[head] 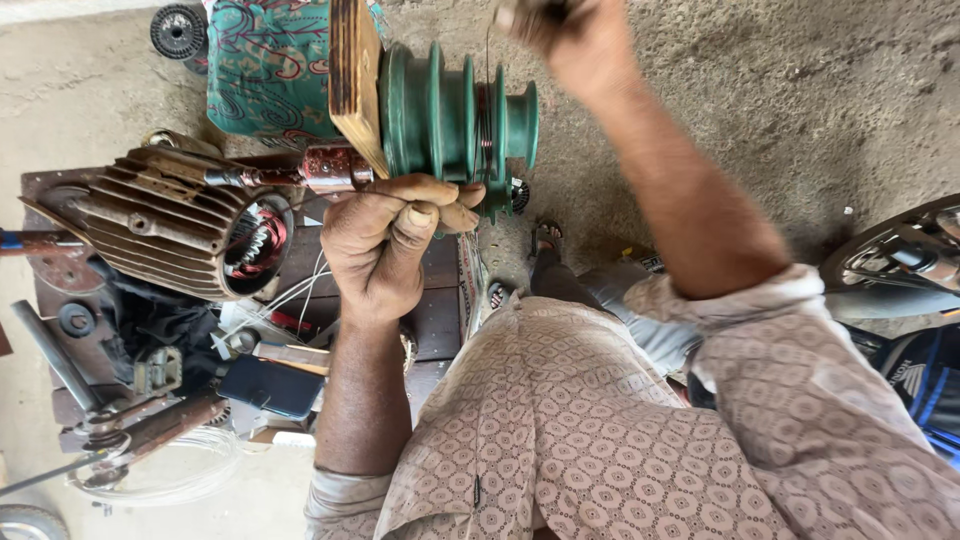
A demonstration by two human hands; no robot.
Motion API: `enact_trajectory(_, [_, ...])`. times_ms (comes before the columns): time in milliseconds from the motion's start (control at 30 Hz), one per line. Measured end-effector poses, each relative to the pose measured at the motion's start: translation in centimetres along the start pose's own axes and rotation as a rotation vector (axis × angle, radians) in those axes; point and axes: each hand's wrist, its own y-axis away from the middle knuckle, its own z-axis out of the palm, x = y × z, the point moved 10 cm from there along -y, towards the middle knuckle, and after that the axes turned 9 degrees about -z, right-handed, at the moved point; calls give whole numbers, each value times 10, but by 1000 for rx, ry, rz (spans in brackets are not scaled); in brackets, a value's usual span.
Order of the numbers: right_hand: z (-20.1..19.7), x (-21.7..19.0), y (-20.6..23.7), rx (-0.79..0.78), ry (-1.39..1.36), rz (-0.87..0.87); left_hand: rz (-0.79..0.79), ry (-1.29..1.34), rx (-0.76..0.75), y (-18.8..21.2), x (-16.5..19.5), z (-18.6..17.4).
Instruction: The person arranges copper wire inside the stator slots of a motor housing by hand. They then move to a manual winding machine and wind additional copper wire onto a green plastic spool.
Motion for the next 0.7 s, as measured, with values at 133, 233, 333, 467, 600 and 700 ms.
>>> enact_trajectory(133, [117,104,169,159,-466,906,-35,-17,3,5,-4,-3])
enact_trajectory(233, [165,60,267,-348,-101,1100,-24,-32,-19,7,-3,-7])
enact_trajectory(333, [169,-40,240,-538,-137,493,-19,-34,-26,5,-4,-7])
enact_trajectory(467, [95,-158,147,-495,422,-410,-50,-10,15,-4,-8,-10])
enact_trajectory(600, [-7,-206,66,-255,659,-708,-75,-79,40,-5,-9,-9])
enact_trajectory(700, [-49,-148,-1,-69,665,-506,-50,-12,36,-2,-6,-6])
